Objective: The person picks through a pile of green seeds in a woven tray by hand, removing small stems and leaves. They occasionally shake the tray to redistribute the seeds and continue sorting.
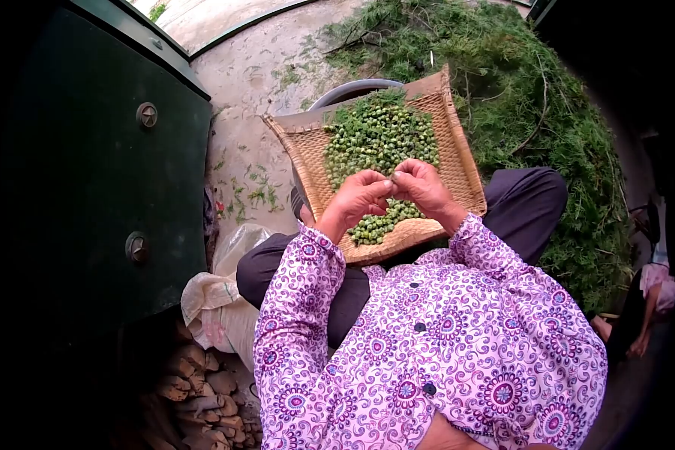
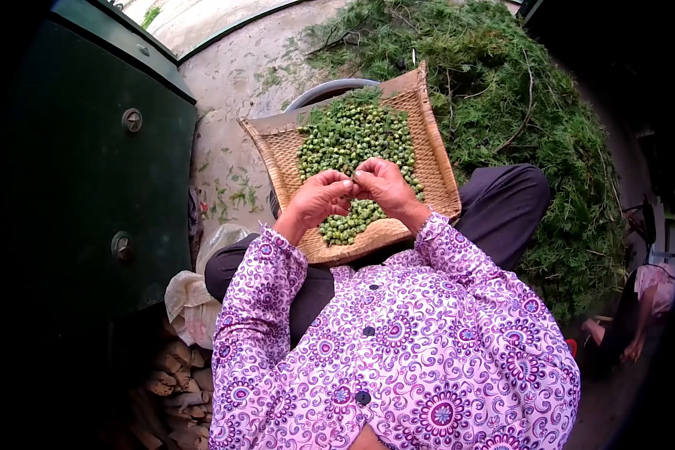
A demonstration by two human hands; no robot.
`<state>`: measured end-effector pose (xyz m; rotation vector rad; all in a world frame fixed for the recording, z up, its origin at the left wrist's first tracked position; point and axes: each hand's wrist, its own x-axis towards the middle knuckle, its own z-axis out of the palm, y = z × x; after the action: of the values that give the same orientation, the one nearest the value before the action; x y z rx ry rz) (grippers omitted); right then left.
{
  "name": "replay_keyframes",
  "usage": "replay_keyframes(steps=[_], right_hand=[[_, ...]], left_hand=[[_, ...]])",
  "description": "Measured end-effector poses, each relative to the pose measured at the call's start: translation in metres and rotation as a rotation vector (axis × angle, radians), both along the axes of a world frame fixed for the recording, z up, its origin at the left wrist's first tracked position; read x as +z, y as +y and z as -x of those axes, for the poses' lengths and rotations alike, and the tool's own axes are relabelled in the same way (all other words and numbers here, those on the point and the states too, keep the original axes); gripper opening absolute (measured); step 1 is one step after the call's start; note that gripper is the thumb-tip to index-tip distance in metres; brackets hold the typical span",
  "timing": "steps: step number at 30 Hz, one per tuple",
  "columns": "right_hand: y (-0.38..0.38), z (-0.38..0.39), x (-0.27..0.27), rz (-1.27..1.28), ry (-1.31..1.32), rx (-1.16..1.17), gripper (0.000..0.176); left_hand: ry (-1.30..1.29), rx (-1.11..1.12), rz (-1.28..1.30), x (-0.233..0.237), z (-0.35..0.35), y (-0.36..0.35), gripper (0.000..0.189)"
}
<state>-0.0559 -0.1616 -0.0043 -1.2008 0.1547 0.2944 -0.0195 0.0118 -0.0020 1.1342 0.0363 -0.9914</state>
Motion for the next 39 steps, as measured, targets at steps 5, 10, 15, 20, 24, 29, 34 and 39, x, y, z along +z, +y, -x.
replay_keyframes(steps=[5, 10, 15, 20, 24, 29, 34, 39], right_hand=[[-0.004, -0.003, 0.003, -0.113, 0.032, 0.047, 0.009], [-0.018, -0.005, 0.001, -0.199, 0.083, 0.045, 0.010], [-0.081, -0.019, 0.021, -0.126, -0.063, -0.252, 0.010], [-0.164, -0.021, 0.015, 0.581, -0.254, -0.644, 0.016], [-0.164, -0.018, 0.004, 1.395, -0.373, -0.519, 0.016], [-0.108, -0.028, -0.001, 1.346, -0.340, -0.017, 0.017], [-0.093, -0.045, -0.042, 1.492, -0.312, 0.298, 0.026], [-0.089, -0.049, -0.080, 1.557, -0.107, 0.350, 0.041]], left_hand=[[0.031, 0.045, 0.023, 0.001, 0.002, 0.000, 0.018], [-0.086, -0.085, -0.122, 0.012, 0.001, -0.001, 0.010], [-0.642, -0.534, -0.511, 0.000, 0.010, 0.000, 0.023], [-0.765, -0.783, -0.684, -0.018, 0.021, 0.004, 0.051], [-0.792, -0.660, -0.736, -0.005, 0.010, 0.006, 0.050], [-0.753, -0.259, -0.619, 0.001, -0.001, 0.012, 0.043], [-0.762, -0.148, -0.595, 0.013, -0.002, 0.015, 0.043], [-0.762, -0.144, -0.598, 0.010, -0.002, 0.015, 0.042]])
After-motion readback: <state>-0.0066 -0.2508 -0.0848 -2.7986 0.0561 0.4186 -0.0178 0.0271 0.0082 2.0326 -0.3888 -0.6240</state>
